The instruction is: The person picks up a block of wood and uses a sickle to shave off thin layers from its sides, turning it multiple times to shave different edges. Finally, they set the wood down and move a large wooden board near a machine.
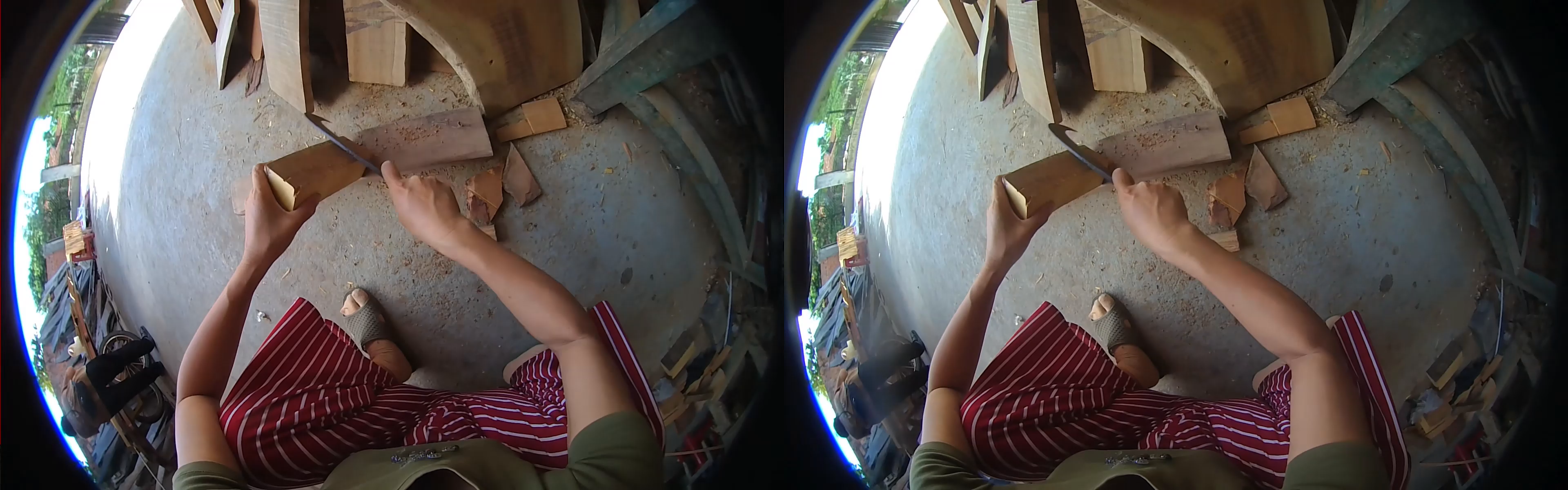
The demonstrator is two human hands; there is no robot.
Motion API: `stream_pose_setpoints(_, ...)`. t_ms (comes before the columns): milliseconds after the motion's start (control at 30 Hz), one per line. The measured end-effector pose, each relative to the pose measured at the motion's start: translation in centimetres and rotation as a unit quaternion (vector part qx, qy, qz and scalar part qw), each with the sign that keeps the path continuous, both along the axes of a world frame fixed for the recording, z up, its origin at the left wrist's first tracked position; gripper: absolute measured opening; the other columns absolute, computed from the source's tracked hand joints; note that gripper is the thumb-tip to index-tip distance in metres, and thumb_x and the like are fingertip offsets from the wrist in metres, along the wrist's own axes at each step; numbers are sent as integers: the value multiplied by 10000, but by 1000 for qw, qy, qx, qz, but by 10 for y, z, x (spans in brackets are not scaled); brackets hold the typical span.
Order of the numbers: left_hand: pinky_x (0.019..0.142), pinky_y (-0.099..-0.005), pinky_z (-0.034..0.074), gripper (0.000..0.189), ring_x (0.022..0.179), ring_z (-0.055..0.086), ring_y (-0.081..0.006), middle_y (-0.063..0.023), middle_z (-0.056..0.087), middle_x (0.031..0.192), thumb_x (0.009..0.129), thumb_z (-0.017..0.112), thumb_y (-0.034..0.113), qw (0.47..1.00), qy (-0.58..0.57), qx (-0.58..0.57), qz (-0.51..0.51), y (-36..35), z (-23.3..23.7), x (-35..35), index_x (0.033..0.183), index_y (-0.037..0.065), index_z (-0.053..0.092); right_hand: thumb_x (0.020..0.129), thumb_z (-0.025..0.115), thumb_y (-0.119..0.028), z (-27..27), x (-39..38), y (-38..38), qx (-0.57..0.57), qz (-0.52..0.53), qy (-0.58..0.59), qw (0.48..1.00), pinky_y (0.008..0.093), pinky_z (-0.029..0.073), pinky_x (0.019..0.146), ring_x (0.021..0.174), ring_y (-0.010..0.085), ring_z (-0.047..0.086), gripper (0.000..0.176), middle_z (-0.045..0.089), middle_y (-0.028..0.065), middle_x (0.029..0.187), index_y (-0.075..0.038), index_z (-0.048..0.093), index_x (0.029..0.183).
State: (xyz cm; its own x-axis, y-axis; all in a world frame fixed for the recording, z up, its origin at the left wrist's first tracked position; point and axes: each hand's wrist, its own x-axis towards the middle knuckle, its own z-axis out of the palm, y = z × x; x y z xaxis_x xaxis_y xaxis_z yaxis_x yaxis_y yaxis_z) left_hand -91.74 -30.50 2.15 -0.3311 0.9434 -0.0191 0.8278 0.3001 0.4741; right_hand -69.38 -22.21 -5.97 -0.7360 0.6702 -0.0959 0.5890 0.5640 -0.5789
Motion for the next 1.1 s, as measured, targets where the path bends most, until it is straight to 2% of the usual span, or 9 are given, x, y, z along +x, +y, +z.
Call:
stream_pose_setpoints(167, 768, -392, 539, 646, 922, 676, -326, -218, 653, 1002, 726, 830, 203, 997, -67, -19, 20, -11, 1, 3, 1158, -21, 406, 928, 484, -46, 51, 1, -29, -14, 66, 8, 998, 428, 590, 531, 642, 330, 715, 193, 673, 199, 668, -4, 419, 1105)
stream_pose_setpoints(267, 764, -387, 540, 638, 902, 680, -325, -208, 660, 989, 732, 831, 207, 997, -69, 13, 13, -13, -4, -4, 1158, -10, 408, 877, 506, -17, 7, -4, -4, -45, 7, -4, 999, 485, 567, 549, 667, 376, 702, 461, 665, 238, 711, 71, 403, 1317)
stream_pose_setpoints(500, 972, -440, 481, 829, 1250, 487, -345, -224, 435, 1345, 780, 816, 320, 985, -160, -43, -40, -6, 13, -16, 1381, 36, 321, 868, 492, -11, -36, 2, 1, -32, -32, -44, 998, 525, 561, 631, 735, 426, 690, 496, 675, 254, 767, 69, 375, 1343)
stream_pose_setpoints(567, 967, -477, 510, 722, 1235, 497, -330, -174, 407, 1370, 864, 743, 341, 796, -579, -50, 170, -8, 24, -17, 1405, 103, 329, 892, 480, -37, -40, 1, -2, -36, -40, -38, 998, 514, 568, 631, 754, 423, 695, 399, 681, 250, 776, 42, 400, 1276)
stream_pose_setpoints(700, 926, -450, 548, 600, 1235, 516, -300, -166, 455, 1345, 923, 670, 250, 788, -553, -45, 266, -18, -10, -35, 1406, 119, 339, 893, 488, -55, -43, 8, -2, -46, -51, 10, 998, 515, 567, 636, 769, 437, 695, 341, 679, 263, 788, 15, 425, 1221)
stream_pose_setpoints(767, 893, -433, 569, 645, 1140, 598, -296, -175, 533, 1275, 914, 673, 176, 853, -470, -28, 228, -6, 18, -11, 1442, 112, 307, 885, 496, -54, -24, 17, 7, -56, -58, -5, 997, 516, 566, 637, 764, 438, 694, 355, 674, 273, 787, 17, 422, 1225)
stream_pose_setpoints(833, 873, -445, 577, 741, 1018, 664, -303, -189, 595, 1208, 887, 691, 106, 967, -253, 13, -4, 1, 28, -5, 1484, 99, 251, 877, 505, -53, -11, 23, 4, -80, -50, -24, 995, 518, 565, 639, 759, 439, 693, 369, 669, 284, 786, 19, 419, 1228)
stream_pose_setpoints(900, 873, -388, 558, 928, 990, 674, -298, -224, 631, 1157, 780, 791, 142, 996, -91, -17, 16, 9, 33, 16, 1507, 72, 218, 858, 494, -6, -3, 25, 11, -72, -68, -10, 995, 532, 553, 654, 797, 463, 678, 482, 652, 318, 800, 45, 385, 1324)
stream_pose_setpoints(1100, 858, -363, 547, 753, 988, 689, -287, -222, 685, 1070, 705, 821, 213, 992, -125, 7, 6, 20, -1, -3, 1326, -17, 463, 905, 519, -59, 18, 6, -16, 55, -29, 13, 998, 413, 583, 519, 635, 345, 709, 225, 665, 190, 642, 29, 438, 1097)
